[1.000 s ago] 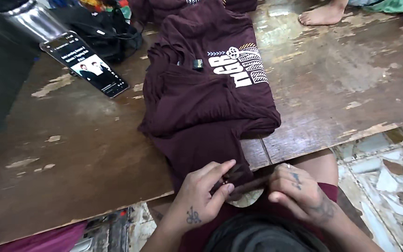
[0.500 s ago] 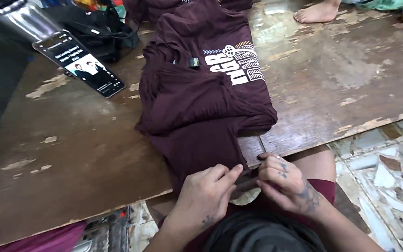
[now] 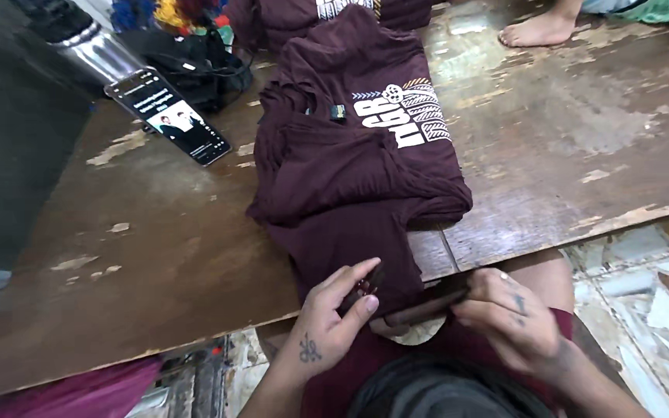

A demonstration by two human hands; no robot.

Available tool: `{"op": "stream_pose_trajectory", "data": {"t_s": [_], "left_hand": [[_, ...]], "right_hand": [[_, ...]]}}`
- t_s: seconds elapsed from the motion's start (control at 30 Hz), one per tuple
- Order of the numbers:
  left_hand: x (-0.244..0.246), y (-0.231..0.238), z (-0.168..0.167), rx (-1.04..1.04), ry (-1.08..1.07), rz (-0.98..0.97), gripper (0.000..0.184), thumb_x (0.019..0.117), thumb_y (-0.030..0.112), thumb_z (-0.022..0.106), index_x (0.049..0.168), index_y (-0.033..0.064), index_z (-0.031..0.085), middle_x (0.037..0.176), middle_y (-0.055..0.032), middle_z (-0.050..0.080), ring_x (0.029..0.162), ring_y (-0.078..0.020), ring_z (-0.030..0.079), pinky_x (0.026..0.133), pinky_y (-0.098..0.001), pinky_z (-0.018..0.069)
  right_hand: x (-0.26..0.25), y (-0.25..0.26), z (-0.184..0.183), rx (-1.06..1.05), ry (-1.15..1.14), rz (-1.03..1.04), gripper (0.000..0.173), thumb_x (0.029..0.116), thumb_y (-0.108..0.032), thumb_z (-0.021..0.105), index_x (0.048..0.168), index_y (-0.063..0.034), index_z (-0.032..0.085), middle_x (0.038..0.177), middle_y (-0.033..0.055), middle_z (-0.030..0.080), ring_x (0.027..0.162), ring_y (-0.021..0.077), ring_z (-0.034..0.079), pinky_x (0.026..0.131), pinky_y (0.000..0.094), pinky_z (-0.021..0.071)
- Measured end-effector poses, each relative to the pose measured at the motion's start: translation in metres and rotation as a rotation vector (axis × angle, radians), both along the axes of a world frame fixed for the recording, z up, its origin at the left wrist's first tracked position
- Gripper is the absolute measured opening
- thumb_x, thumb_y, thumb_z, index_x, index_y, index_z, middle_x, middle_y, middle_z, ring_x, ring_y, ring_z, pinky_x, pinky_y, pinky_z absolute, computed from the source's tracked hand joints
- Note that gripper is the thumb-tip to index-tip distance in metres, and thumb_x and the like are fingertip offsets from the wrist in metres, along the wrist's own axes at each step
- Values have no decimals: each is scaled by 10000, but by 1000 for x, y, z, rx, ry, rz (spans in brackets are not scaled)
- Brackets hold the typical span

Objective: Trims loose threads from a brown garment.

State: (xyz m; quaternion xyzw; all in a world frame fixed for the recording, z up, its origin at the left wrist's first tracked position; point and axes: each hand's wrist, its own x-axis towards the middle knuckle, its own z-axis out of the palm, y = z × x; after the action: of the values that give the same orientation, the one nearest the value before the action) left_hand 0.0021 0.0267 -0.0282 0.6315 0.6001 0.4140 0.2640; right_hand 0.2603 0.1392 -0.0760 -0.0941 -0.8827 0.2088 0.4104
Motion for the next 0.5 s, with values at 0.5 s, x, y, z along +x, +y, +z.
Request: {"op": "stream_pose_trajectory", "data": {"t_s": [0.5], "left_hand": [[-8, 12, 21, -99, 334, -209, 400, 890, 302, 686, 1171, 20, 642, 956, -114, 695, 799, -221, 683, 681, -430, 571]], "right_hand": [[-42, 8, 7, 92, 115, -42, 155, 1016, -157, 569, 965, -83, 694, 853, 94, 664, 801, 196, 659, 749, 280, 560]]}}
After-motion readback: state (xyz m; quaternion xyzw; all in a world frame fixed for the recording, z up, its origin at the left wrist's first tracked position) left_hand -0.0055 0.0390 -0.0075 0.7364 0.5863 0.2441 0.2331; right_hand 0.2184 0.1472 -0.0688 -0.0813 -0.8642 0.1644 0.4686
